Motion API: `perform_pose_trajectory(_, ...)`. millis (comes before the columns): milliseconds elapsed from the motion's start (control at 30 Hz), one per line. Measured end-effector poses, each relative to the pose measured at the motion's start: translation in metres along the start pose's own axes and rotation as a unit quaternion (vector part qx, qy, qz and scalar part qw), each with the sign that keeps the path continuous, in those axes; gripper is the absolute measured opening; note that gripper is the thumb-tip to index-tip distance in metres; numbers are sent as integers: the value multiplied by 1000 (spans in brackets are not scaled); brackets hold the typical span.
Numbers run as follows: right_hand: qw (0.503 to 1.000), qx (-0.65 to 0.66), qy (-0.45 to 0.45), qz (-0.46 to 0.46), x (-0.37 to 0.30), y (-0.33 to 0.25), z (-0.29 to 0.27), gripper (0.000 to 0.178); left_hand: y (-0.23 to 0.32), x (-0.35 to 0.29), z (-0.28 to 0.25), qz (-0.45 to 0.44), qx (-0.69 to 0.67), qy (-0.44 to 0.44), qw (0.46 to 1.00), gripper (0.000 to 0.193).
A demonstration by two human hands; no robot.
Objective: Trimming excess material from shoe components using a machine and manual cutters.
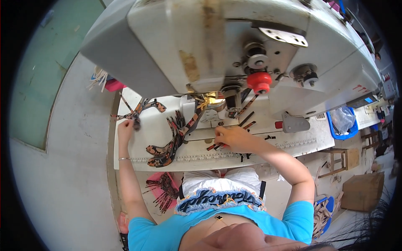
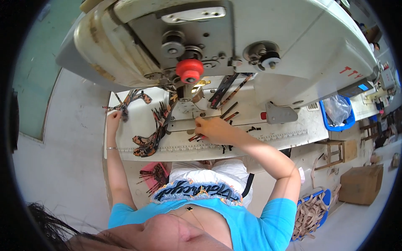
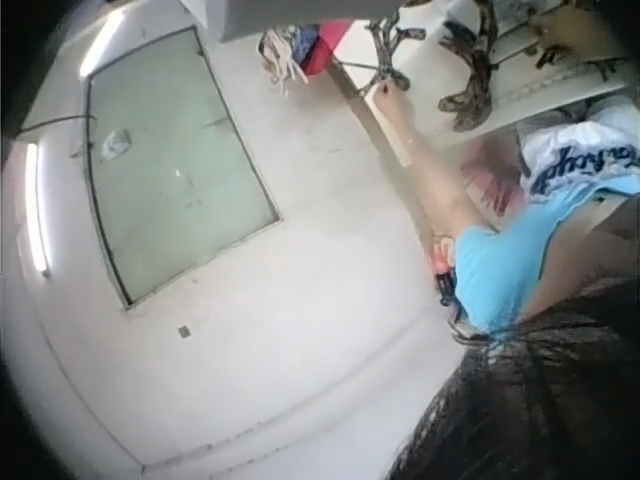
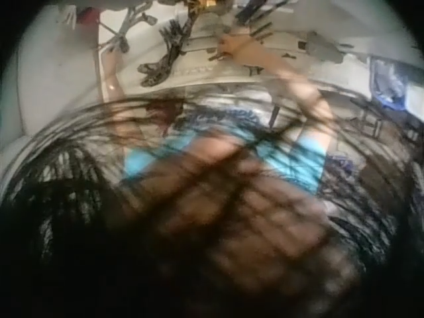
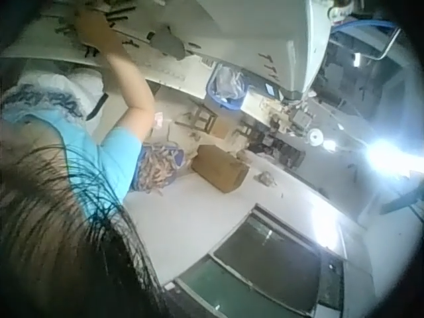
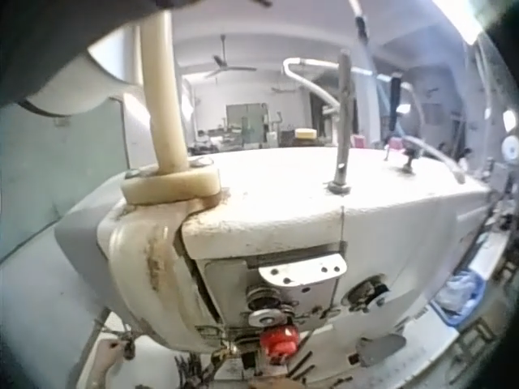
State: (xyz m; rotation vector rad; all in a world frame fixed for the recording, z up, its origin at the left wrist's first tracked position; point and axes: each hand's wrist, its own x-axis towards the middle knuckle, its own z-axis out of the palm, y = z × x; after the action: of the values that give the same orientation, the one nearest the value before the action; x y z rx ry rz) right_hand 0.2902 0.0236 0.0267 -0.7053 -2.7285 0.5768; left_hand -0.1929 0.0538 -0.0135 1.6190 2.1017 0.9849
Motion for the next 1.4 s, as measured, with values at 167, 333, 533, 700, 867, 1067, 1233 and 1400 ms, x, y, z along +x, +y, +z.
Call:
perform_pose_trajectory(167,998,-52,-28,-7,6,3,5,22,84,-35,5,-41,131,133,982,31)
perform_pose_trajectory(333,997,-39,-59,-9,9,4,-3,21,186,-80,28,215,-181,-10,960,12)
perform_pose_trajectory(533,995,-79,-62,-2,8,14,6,28,247,-101,65,105,-445,-246,855,27)
perform_pose_trajectory(700,999,-48,17,4,12,-2,-19,33,255,-110,60,194,-268,-136,934,38)
perform_pose_trajectory(867,993,-61,105,-1,14,-23,-51,51,260,-116,61,379,-103,61,918,34)
perform_pose_trajectory(1067,972,105,184,98,14,-47,-77,49,266,-116,50,418,-53,63,905,22)
perform_pose_trajectory(1233,856,453,84,236,31,-44,-69,26,268,-116,48,392,-71,24,917,19)
perform_pose_trajectory(1400,855,445,150,220,43,-48,-50,25,273,-120,56,394,-70,83,913,15)
